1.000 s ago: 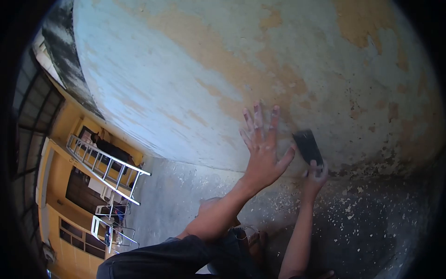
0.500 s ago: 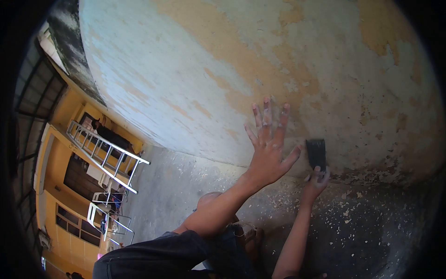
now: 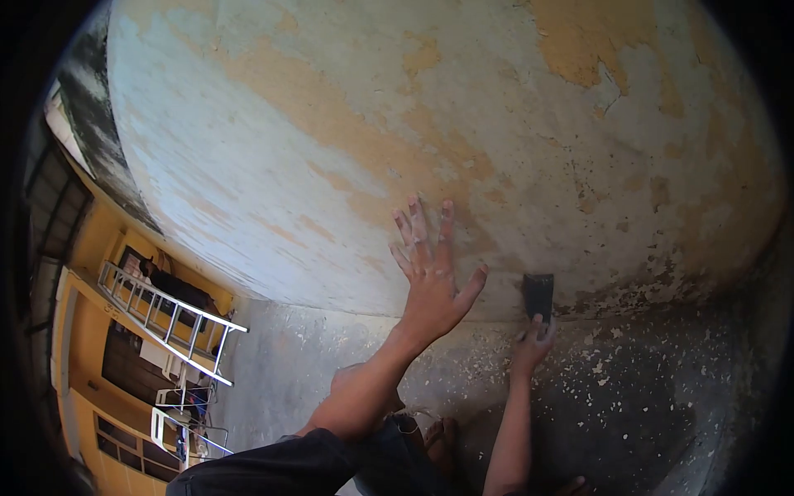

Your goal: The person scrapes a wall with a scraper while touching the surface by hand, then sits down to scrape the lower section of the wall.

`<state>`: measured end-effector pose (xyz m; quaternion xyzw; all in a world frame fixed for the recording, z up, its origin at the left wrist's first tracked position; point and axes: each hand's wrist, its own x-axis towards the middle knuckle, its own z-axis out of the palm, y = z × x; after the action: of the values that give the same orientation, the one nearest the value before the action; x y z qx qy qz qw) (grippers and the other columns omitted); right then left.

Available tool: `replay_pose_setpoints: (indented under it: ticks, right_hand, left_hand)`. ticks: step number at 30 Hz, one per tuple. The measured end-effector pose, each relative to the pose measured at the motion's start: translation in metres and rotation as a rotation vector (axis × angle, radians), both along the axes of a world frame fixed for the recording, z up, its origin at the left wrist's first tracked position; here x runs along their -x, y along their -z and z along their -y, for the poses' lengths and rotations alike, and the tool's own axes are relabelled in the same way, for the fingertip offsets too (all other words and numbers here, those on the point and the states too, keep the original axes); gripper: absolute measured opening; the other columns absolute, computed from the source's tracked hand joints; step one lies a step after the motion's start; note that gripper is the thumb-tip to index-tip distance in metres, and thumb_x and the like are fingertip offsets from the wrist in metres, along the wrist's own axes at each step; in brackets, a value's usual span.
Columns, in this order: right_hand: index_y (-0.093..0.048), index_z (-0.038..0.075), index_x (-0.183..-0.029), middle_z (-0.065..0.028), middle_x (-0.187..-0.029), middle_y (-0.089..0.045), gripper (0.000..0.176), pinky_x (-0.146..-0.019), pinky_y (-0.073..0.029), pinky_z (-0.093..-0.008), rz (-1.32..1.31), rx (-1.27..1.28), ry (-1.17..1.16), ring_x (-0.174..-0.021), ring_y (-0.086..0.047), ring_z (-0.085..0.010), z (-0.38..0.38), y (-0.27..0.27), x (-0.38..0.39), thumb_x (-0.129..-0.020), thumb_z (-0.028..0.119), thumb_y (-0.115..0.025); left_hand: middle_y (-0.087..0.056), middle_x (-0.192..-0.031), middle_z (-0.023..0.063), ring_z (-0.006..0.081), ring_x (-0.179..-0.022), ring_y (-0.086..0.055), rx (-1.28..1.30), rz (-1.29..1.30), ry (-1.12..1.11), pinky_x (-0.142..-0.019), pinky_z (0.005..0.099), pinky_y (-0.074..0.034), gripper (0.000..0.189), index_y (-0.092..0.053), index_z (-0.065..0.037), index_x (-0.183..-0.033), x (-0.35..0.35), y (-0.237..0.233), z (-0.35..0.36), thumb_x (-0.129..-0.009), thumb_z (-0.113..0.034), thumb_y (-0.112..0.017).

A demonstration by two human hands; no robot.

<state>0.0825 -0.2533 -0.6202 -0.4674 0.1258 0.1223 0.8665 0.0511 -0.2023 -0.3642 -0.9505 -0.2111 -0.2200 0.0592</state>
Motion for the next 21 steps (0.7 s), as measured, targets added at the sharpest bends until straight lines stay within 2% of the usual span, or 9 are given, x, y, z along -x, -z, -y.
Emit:
replay_pose_setpoints:
  ticks: [3,5,7,10,13,16,18,21]
  right_hand:
    - [-0.051,0.002,-0.124,-0.0022,-0.088,-0.055,0.043,-0.047,-0.038,-0.0238,0.012,-0.026,-0.046,-0.063,-0.046,-0.0076,0.004,-0.003,-0.001,-0.099,0.035,-0.062]
    - [-0.052,0.001,-0.123,-0.0021,-0.086,-0.055,0.043,-0.047,-0.038,-0.0241,0.086,-0.094,-0.011,-0.058,-0.046,-0.0077,-0.006,-0.043,-0.018,-0.098,0.035,-0.063]
    - [-0.053,0.001,-0.12,-0.001,-0.083,-0.055,0.041,-0.047,-0.039,-0.0247,0.238,-0.07,-0.07,-0.056,-0.046,-0.0074,-0.005,-0.069,-0.035,-0.098,0.034,-0.064]
    - [-0.054,0.002,-0.117,-0.0004,-0.082,-0.056,0.038,-0.047,-0.039,-0.0249,0.238,-0.053,-0.097,-0.056,-0.048,-0.007,0.002,-0.046,-0.037,-0.098,0.033,-0.065]
    - [-0.054,0.003,-0.115,0.0,-0.08,-0.056,0.035,-0.047,-0.039,-0.0243,0.094,-0.031,-0.062,-0.055,-0.048,-0.0068,0.008,0.024,-0.01,-0.097,0.03,-0.067]
    - [-0.055,0.003,-0.115,0.0002,-0.079,-0.057,0.035,-0.047,-0.039,-0.0232,0.105,-0.06,-0.037,-0.055,-0.049,-0.0062,0.012,0.029,-0.001,-0.095,0.028,-0.069]
    - [-0.055,0.003,-0.115,0.0001,-0.08,-0.057,0.035,-0.047,-0.039,-0.0231,0.137,-0.043,-0.085,-0.055,-0.049,-0.0059,0.011,-0.015,-0.015,-0.095,0.028,-0.07]
    - [-0.056,0.003,-0.115,-0.0002,-0.081,-0.059,0.035,-0.048,-0.039,-0.0232,0.224,-0.054,-0.144,-0.056,-0.05,-0.0058,0.012,-0.071,-0.034,-0.094,0.027,-0.071]
  left_hand:
    - [0.012,-0.163,0.0257,0.0507,-0.147,0.016,0.013,-0.016,0.004,-0.105,0.0774,0.002,0.095,-0.008,-0.016,-0.161,0.003,-0.003,0.0,-0.089,-0.042,-0.064]
    - [0.013,-0.163,0.0257,0.0506,-0.147,0.016,0.026,-0.001,0.004,-0.105,0.0772,0.002,0.095,-0.008,-0.016,-0.161,0.004,-0.002,-0.002,-0.089,-0.042,-0.064]
    - [0.013,-0.163,0.0257,0.0506,-0.147,0.016,0.053,0.014,0.056,-0.105,0.077,0.002,0.095,-0.008,-0.016,-0.161,-0.001,0.002,0.0,-0.089,-0.041,-0.065]
    - [0.012,-0.163,0.0258,0.0508,-0.148,0.015,0.028,0.056,0.064,-0.106,0.0764,0.001,0.095,-0.009,-0.015,-0.161,-0.005,0.004,-0.002,-0.089,-0.039,-0.065]
    - [0.006,-0.164,0.0264,0.0534,-0.147,0.013,0.038,0.105,0.063,-0.105,0.0782,0.002,0.093,-0.013,-0.017,-0.161,-0.002,0.009,0.003,-0.087,-0.037,-0.065]
    - [0.006,-0.164,0.0263,0.0533,-0.147,0.013,0.032,0.042,0.015,-0.105,0.0772,0.001,0.092,-0.013,-0.017,-0.161,-0.004,-0.003,-0.003,-0.087,-0.037,-0.065]
    - [0.011,-0.163,0.0252,0.0512,-0.147,0.016,0.04,0.007,0.005,-0.108,0.0748,0.001,0.095,-0.008,-0.015,-0.161,-0.001,0.0,0.002,-0.088,-0.037,-0.066]
    - [0.012,-0.163,0.0258,0.0517,-0.147,0.015,0.029,0.032,-0.001,-0.107,0.0751,0.0,0.095,-0.008,-0.015,-0.161,-0.004,0.004,0.002,-0.088,-0.036,-0.066]
